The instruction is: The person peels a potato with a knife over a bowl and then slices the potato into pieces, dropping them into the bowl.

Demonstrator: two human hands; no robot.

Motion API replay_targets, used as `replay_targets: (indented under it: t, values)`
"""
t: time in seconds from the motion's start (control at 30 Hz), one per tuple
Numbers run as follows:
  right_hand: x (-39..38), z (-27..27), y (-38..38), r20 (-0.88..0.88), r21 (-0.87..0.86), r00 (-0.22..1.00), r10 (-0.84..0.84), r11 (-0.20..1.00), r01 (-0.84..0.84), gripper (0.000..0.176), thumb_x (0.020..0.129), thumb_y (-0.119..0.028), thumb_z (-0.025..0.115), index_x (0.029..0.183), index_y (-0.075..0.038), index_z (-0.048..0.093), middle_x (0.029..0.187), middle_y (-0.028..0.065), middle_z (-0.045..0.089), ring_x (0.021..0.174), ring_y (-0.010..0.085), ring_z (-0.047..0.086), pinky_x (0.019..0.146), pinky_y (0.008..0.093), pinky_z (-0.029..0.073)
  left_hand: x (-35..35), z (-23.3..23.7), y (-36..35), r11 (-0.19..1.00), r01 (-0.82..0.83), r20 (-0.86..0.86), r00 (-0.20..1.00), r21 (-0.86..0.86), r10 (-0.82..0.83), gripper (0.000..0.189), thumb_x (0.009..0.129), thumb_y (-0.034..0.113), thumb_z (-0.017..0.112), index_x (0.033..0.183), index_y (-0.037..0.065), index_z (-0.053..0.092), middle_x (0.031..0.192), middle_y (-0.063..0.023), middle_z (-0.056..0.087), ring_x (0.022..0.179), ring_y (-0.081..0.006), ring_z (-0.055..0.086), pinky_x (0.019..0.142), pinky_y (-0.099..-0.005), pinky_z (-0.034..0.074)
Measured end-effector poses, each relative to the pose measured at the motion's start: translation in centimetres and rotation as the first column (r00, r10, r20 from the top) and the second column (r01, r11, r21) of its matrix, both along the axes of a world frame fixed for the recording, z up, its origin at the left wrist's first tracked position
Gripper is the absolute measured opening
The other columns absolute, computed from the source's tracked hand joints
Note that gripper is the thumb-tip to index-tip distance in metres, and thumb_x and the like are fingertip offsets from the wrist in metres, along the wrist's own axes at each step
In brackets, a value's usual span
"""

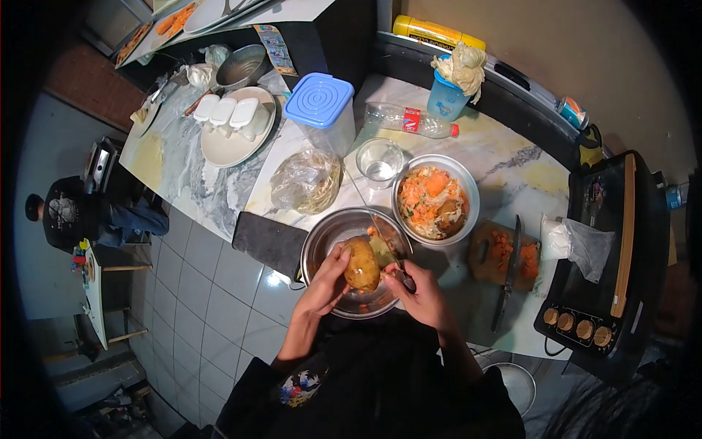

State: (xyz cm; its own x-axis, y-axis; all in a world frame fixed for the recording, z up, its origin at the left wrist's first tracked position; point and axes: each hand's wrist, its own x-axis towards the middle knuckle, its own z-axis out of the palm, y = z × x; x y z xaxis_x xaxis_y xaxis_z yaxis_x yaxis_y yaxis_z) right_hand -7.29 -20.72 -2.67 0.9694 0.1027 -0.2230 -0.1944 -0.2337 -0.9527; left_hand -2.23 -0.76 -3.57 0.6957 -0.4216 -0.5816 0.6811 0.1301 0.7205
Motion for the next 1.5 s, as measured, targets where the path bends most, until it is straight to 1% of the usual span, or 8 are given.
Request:
replay_targets:
  t: [0.07, 0.1, 0.37, 0.5, 0.57, 0.8, 1.07, 1.5]
  values:
    - [-0.1, 0.1, 0.0, 0.030, 0.043, 0.998, -0.057, 0.998, 0.055, 0.015, 0.090, -0.011, 0.063, 0.099, 0.001, 0.059, 0.062, 0.0006, 0.053, 0.058, 0.0020, 0.044, 0.051, 0.0225, 0.035, -0.3, -0.5, -0.5, 0.999, -0.026, 0.106, 0.994, -0.040, 0.030, 0.043, 0.100, 0.037, 0.041, 0.128, 0.004, 0.043, 0.117, -0.0065, 0.055, 0.108, -0.0121, 0.054, 0.089, -0.0283, 0.047]
    - [-0.2, 0.0, -0.1, 0.030, 0.044, 0.998, -0.056, 0.998, 0.055, 0.015, 0.090, -0.011, 0.063, 0.099, 0.001, 0.059, 0.062, 0.0006, 0.053, 0.058, 0.0020, 0.044, 0.051, 0.0225, 0.035, -0.5, -0.8, -0.8, 0.995, -0.047, 0.211, 0.975, -0.083, 0.063, 0.041, 0.100, 0.036, 0.041, 0.125, 0.004, 0.045, 0.117, -0.0061, 0.055, 0.107, -0.0110, 0.054, 0.088, -0.0270, 0.047]
    - [-1.8, 1.6, 0.7, 0.158, -0.346, 0.984, 0.085, 0.938, -0.026, 0.026, 0.079, -0.014, 0.070, 0.101, -0.006, 0.058, 0.069, 0.0141, 0.062, 0.058, 0.0316, 0.061, 0.056, 0.0361, 0.049, -0.8, -1.5, -1.8, 0.922, -0.343, -0.132, 0.937, -0.182, 0.323, 0.047, 0.098, 0.040, 0.044, 0.125, 0.002, 0.047, 0.114, -0.0124, 0.060, 0.100, -0.0213, 0.062, 0.085, -0.0340, 0.052]
    - [-1.7, 2.4, 1.4, 0.153, -0.414, 0.968, 0.200, 0.902, -0.121, 0.024, 0.075, -0.012, 0.070, 0.094, -0.008, 0.056, 0.071, 0.0129, 0.064, 0.062, 0.0338, 0.063, 0.059, 0.0431, 0.050, -0.8, -1.6, -1.8, 0.895, -0.379, -0.191, 0.921, -0.234, 0.340, 0.059, 0.093, 0.049, 0.050, 0.126, 0.000, 0.047, 0.115, -0.0150, 0.060, 0.101, -0.0258, 0.063, 0.086, -0.0377, 0.054]
    - [-1.6, 2.0, 1.8, 0.156, -0.437, 0.967, 0.202, 0.892, -0.116, 0.024, 0.074, -0.011, 0.070, 0.092, -0.007, 0.054, 0.074, 0.0120, 0.065, 0.065, 0.0350, 0.064, 0.059, 0.0446, 0.050, -1.0, -0.5, -2.1, 0.938, -0.328, -0.130, 0.941, -0.116, 0.313, 0.065, 0.092, 0.057, 0.042, 0.129, 0.003, 0.047, 0.115, -0.0169, 0.060, 0.095, -0.0261, 0.066, 0.075, -0.0364, 0.059]
    - [-1.3, 0.9, 1.9, 0.228, -0.558, 0.945, 0.234, 0.827, -0.070, 0.027, 0.073, -0.010, 0.070, 0.091, -0.004, 0.051, 0.071, 0.0122, 0.064, 0.063, 0.0354, 0.064, 0.056, 0.0451, 0.049, -1.8, -2.8, -1.6, 0.926, -0.351, -0.192, 0.927, -0.138, 0.323, 0.063, 0.093, 0.055, 0.043, 0.128, 0.004, 0.048, 0.115, -0.0153, 0.061, 0.097, -0.0257, 0.066, 0.081, -0.0371, 0.057]
    - [-0.8, 0.7, 2.1, 0.219, -0.611, 0.936, 0.275, 0.787, -0.088, 0.027, 0.074, -0.012, 0.070, 0.089, -0.003, 0.049, 0.068, 0.0138, 0.062, 0.061, 0.0347, 0.063, 0.053, 0.0458, 0.049, -2.1, -2.7, -1.5, 0.918, -0.372, -0.259, 0.908, -0.139, 0.329, 0.058, 0.090, 0.056, 0.048, 0.119, 0.006, 0.055, 0.100, -0.0099, 0.066, 0.080, -0.0171, 0.069, 0.057, -0.0251, 0.057]
    - [0.1, 1.6, 1.9, 0.208, -0.631, 0.934, 0.290, 0.769, -0.099, 0.024, 0.078, -0.017, 0.066, 0.083, -0.003, 0.048, 0.056, 0.0155, 0.059, 0.056, 0.0362, 0.062, 0.053, 0.0467, 0.049, -2.6, -1.6, -2.2, 0.921, -0.388, -0.176, 0.908, -0.015, 0.380, 0.055, 0.088, 0.055, 0.054, 0.116, 0.007, 0.055, 0.095, -0.0064, 0.065, 0.076, -0.0144, 0.066, 0.058, -0.0242, 0.055]
